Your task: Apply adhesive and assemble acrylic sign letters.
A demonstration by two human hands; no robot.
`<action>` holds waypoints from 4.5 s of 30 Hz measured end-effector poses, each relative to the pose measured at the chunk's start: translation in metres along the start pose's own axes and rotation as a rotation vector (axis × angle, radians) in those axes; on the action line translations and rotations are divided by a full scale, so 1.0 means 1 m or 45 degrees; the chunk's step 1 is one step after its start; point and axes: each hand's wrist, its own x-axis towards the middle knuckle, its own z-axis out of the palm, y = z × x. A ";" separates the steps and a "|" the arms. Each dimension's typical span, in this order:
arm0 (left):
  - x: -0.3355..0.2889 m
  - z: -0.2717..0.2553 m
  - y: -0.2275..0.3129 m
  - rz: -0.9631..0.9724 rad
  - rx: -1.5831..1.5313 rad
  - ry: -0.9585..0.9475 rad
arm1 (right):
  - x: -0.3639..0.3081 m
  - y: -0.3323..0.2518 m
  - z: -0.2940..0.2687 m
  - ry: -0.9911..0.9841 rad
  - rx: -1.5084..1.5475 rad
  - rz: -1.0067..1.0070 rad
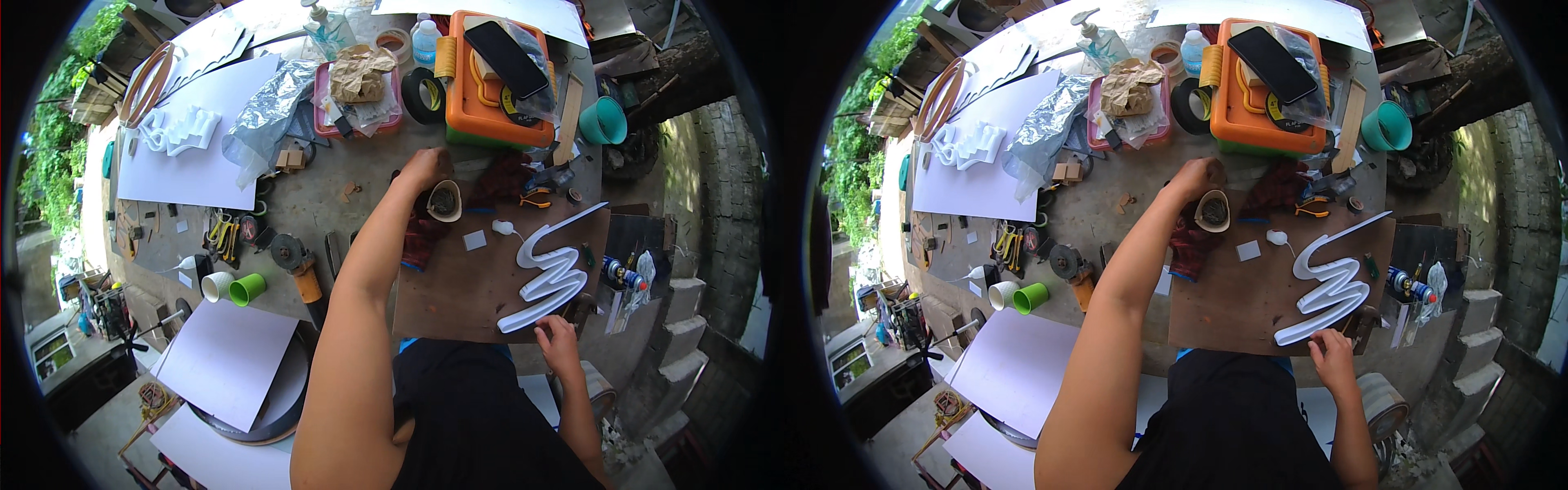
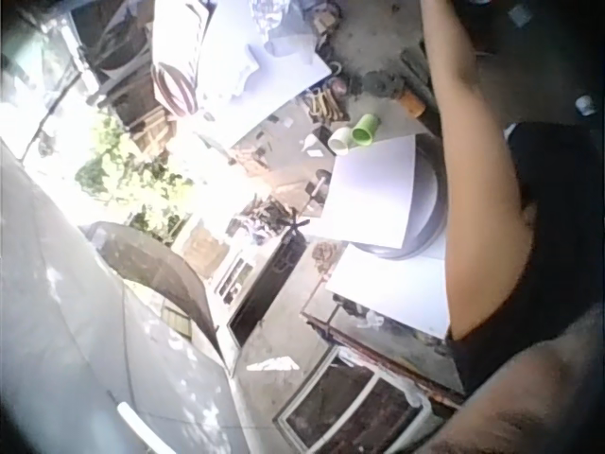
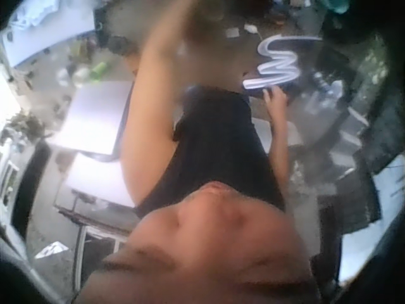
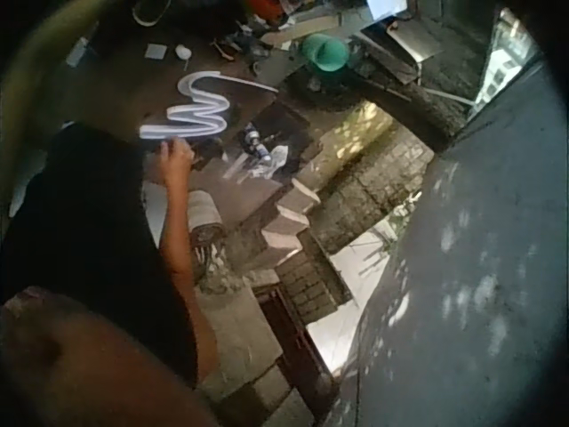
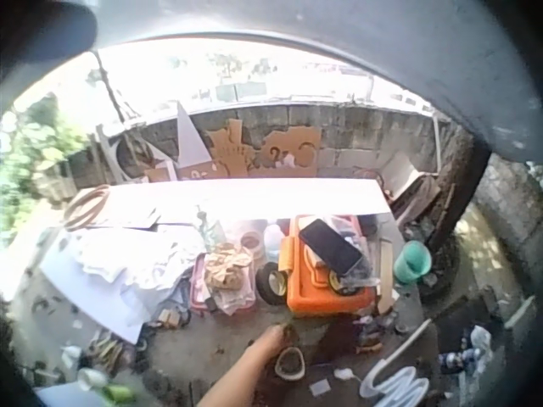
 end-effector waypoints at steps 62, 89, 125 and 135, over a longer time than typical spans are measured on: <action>0.022 0.229 0.241 0.332 0.589 0.218 | 0.183 0.165 -0.051 0.507 0.758 0.363; -0.060 0.211 0.248 0.213 0.062 0.422 | 0.207 0.155 -0.053 0.666 0.177 -0.115; -0.091 0.226 0.179 -0.161 -0.383 0.321 | 0.252 0.179 -0.077 0.379 -0.502 -0.749; -0.120 0.235 0.181 -0.213 -0.371 0.301 | 0.248 0.175 -0.075 0.345 -0.534 -0.717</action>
